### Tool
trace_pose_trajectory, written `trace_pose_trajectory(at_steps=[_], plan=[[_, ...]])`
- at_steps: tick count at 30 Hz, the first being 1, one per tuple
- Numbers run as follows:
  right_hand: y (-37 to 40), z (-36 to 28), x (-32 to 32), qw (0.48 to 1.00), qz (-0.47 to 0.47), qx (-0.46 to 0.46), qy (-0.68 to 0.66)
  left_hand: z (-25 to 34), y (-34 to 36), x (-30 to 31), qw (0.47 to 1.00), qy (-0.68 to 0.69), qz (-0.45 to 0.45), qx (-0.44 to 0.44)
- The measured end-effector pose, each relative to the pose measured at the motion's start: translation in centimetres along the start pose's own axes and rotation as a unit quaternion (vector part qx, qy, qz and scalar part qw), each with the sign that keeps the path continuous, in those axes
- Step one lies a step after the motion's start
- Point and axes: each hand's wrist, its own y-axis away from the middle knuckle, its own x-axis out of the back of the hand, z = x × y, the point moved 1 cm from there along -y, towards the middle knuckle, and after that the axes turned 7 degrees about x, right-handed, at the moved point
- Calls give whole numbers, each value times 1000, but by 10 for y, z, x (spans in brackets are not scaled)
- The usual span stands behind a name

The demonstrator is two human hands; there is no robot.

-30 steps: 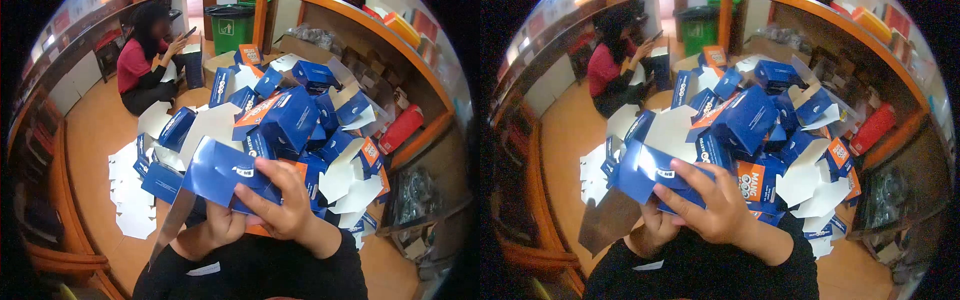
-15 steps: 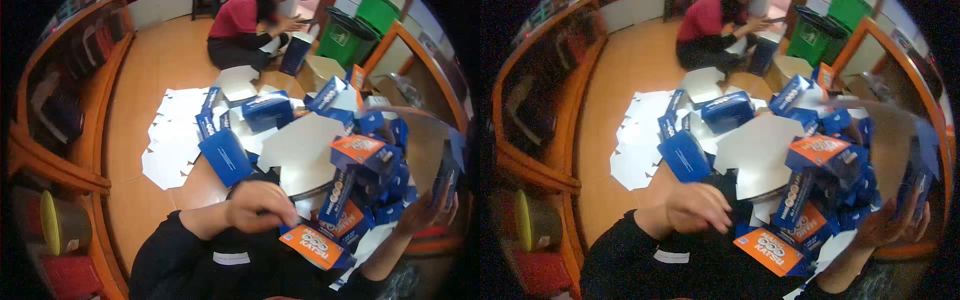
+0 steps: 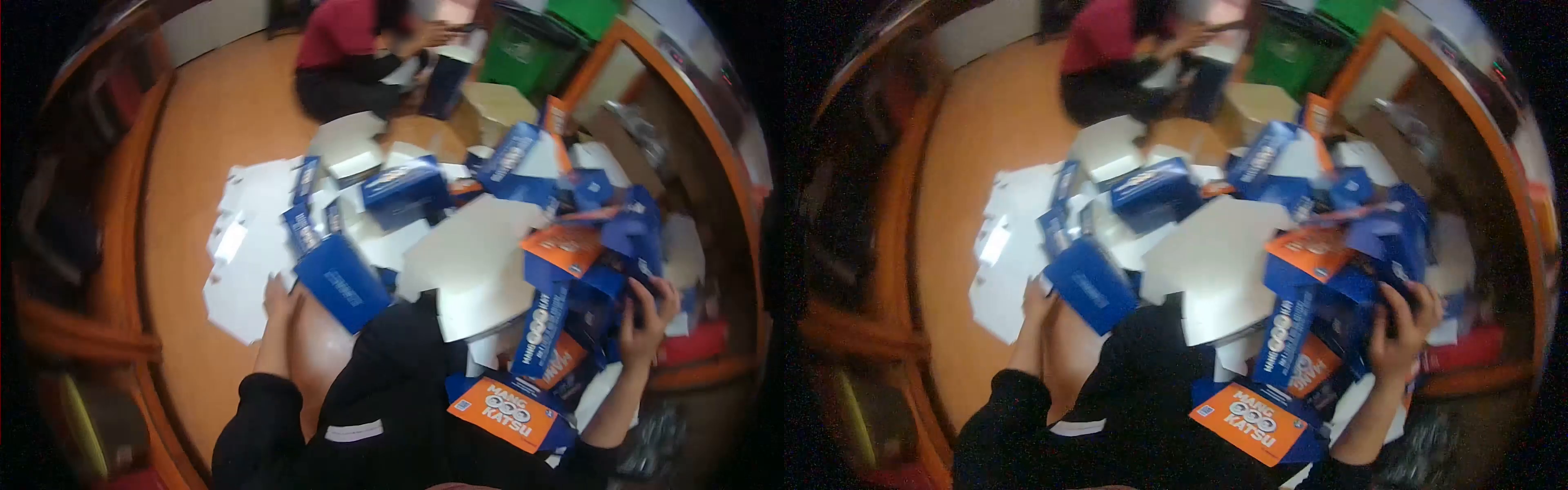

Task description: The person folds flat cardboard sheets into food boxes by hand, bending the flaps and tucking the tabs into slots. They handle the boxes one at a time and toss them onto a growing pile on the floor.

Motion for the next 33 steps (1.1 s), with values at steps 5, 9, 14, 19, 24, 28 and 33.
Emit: trace_pose_trajectory(at_steps=[5,9,14,19,24,28,33], plan=[[14,-15,31,997,7,-64,-46,16,9,14,996,-28,-86,8],[33,-12,53,991,54,-70,-98,9,-6,10,998,-20,-61,10],[66,-9,69,976,100,-128,-147,28,-12,73,997,-62,-30,41],[88,-5,76,961,128,-163,-184,-53,-60,52,993,90,-80,12],[106,0,80,948,148,-187,-210,-56,-67,84,934,356,-14,10],[120,4,83,946,157,-191,-209,-47,-65,114,973,222,52,44],[136,7,91,939,169,-215,-209,-24,-61,135,994,104,31,11]])
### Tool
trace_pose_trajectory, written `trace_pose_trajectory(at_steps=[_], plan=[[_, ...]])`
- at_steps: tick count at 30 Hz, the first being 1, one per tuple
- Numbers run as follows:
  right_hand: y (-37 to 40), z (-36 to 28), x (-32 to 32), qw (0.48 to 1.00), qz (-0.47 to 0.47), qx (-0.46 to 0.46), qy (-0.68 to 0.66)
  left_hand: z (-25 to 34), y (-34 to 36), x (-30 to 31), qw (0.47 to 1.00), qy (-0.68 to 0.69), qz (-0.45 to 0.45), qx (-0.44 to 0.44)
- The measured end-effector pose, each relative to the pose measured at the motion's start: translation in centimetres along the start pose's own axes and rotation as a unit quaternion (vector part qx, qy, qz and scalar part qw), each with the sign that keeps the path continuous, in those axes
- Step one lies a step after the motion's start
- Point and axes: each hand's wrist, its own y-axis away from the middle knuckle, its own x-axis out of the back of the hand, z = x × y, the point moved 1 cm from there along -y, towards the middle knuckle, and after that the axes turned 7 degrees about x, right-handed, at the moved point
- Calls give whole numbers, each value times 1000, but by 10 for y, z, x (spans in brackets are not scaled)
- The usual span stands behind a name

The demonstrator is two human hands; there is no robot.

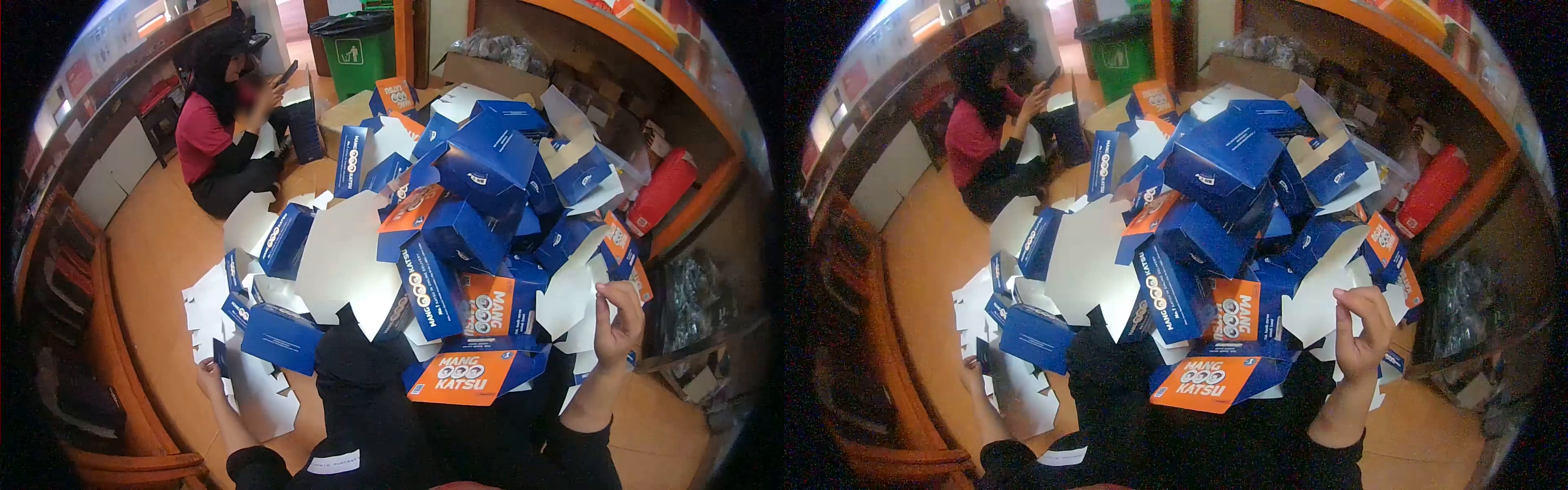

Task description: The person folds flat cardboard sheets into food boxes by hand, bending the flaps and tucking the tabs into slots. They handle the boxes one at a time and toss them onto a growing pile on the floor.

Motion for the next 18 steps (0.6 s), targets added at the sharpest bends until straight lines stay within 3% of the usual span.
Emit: trace_pose_trajectory(at_steps=[2,3,5,8,12,15,16,18], plan=[[3,0,4,1000,2,0,-1,5,4,-2,999,-20,-19,-23],[5,1,4,1000,1,0,-6,5,3,-8,996,48,-77,-3],[4,5,2,1000,-2,2,-17,5,3,-21,995,38,-81,45],[-19,-6,-11,997,-54,46,-30,56,29,-13,990,20,-133,45],[-63,-25,-43,990,-107,93,-24,86,37,-21,991,82,-102,28],[-91,-26,-75,982,-126,125,60,110,38,-29,975,188,-5,-115],[-100,-26,-86,980,-131,118,88,126,43,-22,976,205,-28,-64],[-105,-21,-101,976,-150,97,126,166,50,-7,950,296,-35,-95]])
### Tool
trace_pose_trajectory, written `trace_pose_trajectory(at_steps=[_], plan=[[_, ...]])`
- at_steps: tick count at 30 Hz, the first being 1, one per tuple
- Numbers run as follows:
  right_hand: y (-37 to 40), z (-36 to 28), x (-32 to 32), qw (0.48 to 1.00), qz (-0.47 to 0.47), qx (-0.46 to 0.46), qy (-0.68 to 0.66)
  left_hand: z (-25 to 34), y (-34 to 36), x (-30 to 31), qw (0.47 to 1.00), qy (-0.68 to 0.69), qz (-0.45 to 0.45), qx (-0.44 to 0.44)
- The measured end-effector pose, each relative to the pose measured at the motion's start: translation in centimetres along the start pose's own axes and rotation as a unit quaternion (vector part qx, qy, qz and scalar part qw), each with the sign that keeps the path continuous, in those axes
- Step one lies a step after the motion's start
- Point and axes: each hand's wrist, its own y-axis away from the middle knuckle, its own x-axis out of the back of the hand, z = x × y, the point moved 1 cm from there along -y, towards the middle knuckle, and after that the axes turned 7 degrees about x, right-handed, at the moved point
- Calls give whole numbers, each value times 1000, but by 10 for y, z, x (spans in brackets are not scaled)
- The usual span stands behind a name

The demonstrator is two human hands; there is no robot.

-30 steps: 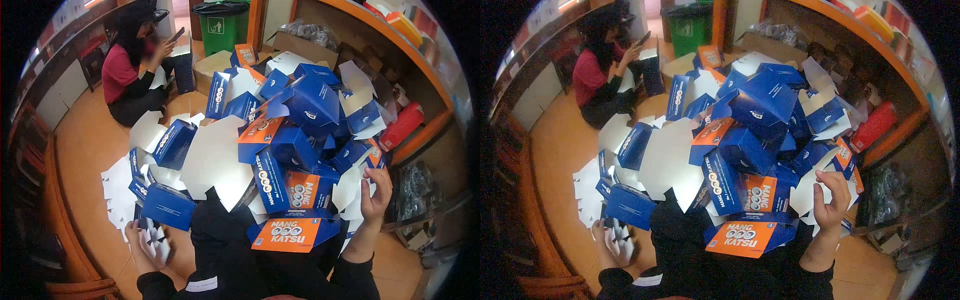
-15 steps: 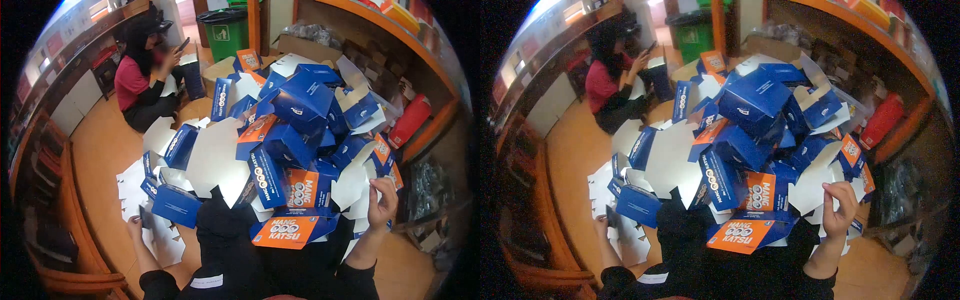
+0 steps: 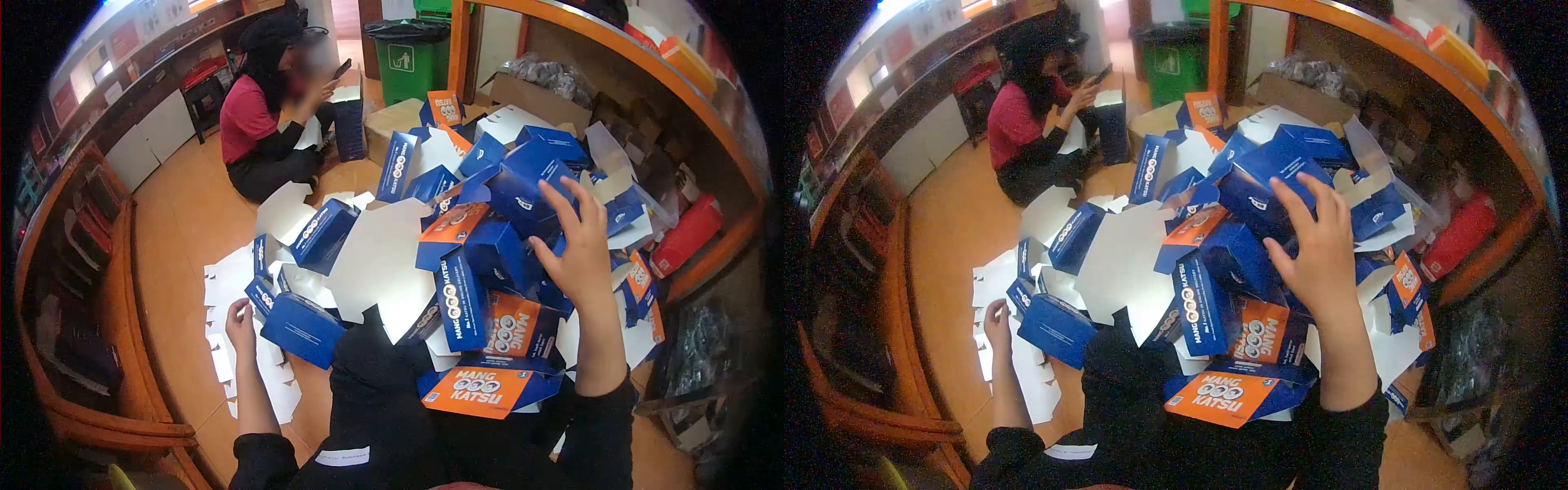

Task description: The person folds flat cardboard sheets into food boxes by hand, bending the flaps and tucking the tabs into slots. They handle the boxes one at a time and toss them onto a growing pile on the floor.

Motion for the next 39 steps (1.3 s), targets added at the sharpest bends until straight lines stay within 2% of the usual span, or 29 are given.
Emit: trace_pose_trajectory(at_steps=[1,5,6,11,12,15,16,19,20,22,25,26,27,29,32,35,39], plan=[[-1,4,-7,1000,-17,-12,6,20,-1,-5,999,47,-3,-17],[0,9,-21,995,-81,-43,-48,116,15,-31,969,203,-137,-16],[1,9,-25,994,-80,-43,-57,135,23,-40,955,228,-187,-4],[7,9,-32,998,-12,-13,-65,210,80,-95,865,229,-436,-98],[8,9,-31,998,4,-5,-68,222,88,-105,846,178,-467,-188],[7,-3,-12,992,104,26,-59,269,122,-127,793,124,-521,-291],[7,-10,-5,986,145,39,-70,278,130,-135,780,133,-515,-330],[18,-39,5,975,185,62,-104,300,158,-155,812,189,-409,-372],[21,-45,4,968,199,95,-117,300,164,-165,806,180,-399,-398],[31,-53,4,969,176,114,-132,292,171,-184,794,160,-379,-448],[39,-56,10,968,115,109,-195,307,175,-173,812,246,-424,-317],[41,-53,16,969,90,108,-204,315,171,-169,800,313,-449,-245],[43,-48,23,969,64,104,-215,321,166,-171,811,317,-407,-277],[42,-44,39,966,105,112,-209,339,155,-148,830,208,-397,-332],[45,-34,53,952,176,91,-233,362,146,-134,792,146,-455,-381],[40,-25,69,957,177,69,-220,379,150,-133,770,112,-401,-483],[39,-28,82,959,126,23,-252,387,157,-134,748,121,-383,-528]])
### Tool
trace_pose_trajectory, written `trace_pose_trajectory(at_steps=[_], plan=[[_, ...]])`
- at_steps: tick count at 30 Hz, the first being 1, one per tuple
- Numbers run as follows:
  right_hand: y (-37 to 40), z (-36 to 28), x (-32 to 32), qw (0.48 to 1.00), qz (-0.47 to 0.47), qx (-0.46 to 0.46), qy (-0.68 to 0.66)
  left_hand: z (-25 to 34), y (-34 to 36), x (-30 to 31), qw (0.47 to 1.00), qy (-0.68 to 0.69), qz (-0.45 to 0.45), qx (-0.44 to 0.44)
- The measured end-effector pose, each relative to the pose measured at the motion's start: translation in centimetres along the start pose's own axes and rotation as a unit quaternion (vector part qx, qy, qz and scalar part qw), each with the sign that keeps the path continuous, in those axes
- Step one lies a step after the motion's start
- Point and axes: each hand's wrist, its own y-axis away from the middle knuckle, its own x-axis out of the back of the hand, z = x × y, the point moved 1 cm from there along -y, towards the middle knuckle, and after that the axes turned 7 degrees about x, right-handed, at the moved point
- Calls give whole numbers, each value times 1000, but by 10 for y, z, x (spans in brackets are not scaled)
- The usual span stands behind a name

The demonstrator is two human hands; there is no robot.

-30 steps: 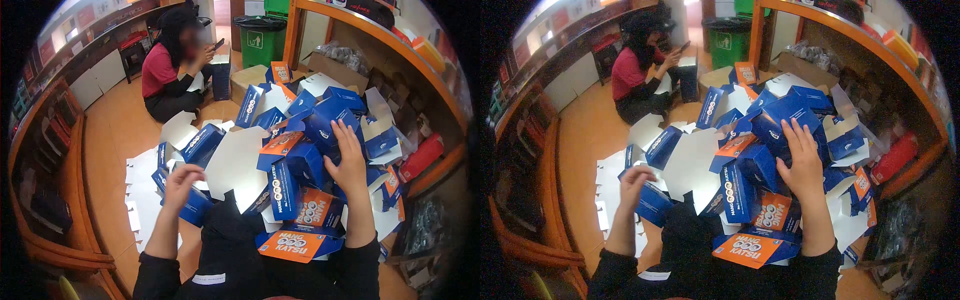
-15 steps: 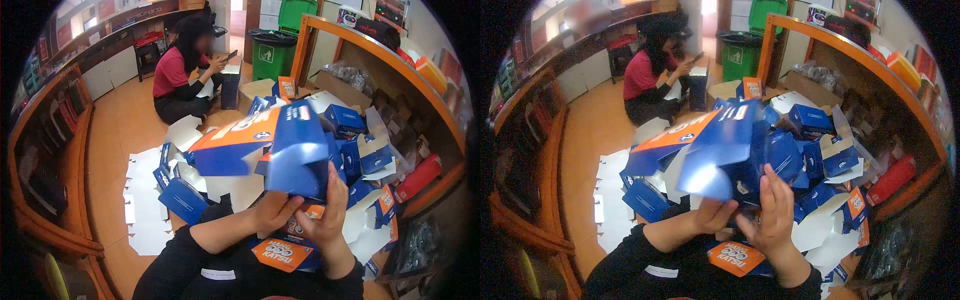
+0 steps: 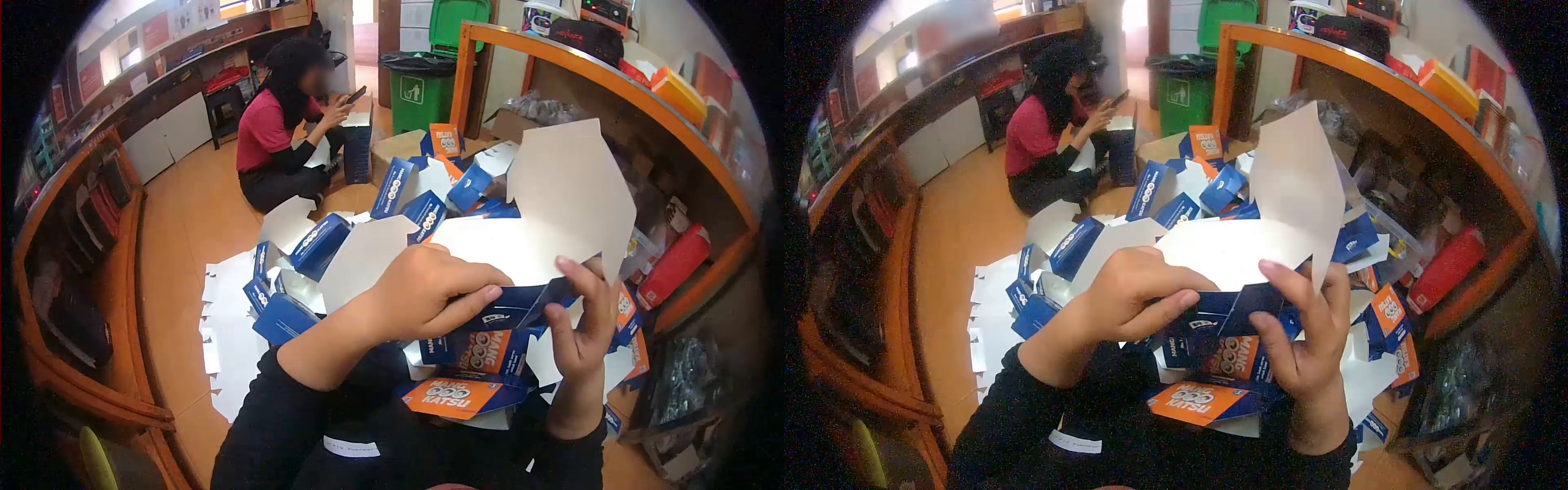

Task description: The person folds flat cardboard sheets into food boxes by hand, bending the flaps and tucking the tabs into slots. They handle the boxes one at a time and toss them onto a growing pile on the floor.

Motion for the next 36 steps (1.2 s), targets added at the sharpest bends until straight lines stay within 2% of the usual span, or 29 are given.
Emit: trace_pose_trajectory(at_steps=[1,4,9,12,13,15,16,21,24,29,31,32,34,35,36], plan=[[3,1,1,999,4,-20,-46,3,-2,-1,1000,-5,-7,10],[13,3,2,999,4,4,-51,12,-6,-6,999,-2,-20,26],[22,0,1,987,162,-4,-10,11,-9,-24,997,67,-6,28],[17,-4,8,996,89,1,-2,23,-14,-17,998,29,-50,28],[10,-6,11,1000,20,15,-5,23,-13,-17,998,26,-53,23],[9,-3,11,999,6,14,-52,22,-11,-19,998,17,-60,13],[9,-3,11,997,0,14,-75,21,-10,-21,998,36,-42,18],[5,-22,16,990,-134,-3,40,14,-10,-33,990,123,53,32],[7,-23,11,993,-83,19,76,19,-6,-22,996,63,-6,60],[12,-12,11,996,-25,63,63,11,7,-23,985,138,105,-24],[16,-10,15,994,22,82,64,-8,11,-20,963,169,199,-67],[23,-1,18,991,46,106,60,-20,15,-12,953,150,259,-54],[37,7,12,985,136,92,-49,-36,28,-3,923,226,301,82],[43,15,3,969,180,101,-132,-54,47,-3,914,311,181,189],[46,16,2,977,141,103,-123,-75,71,-9,873,386,55,292]])
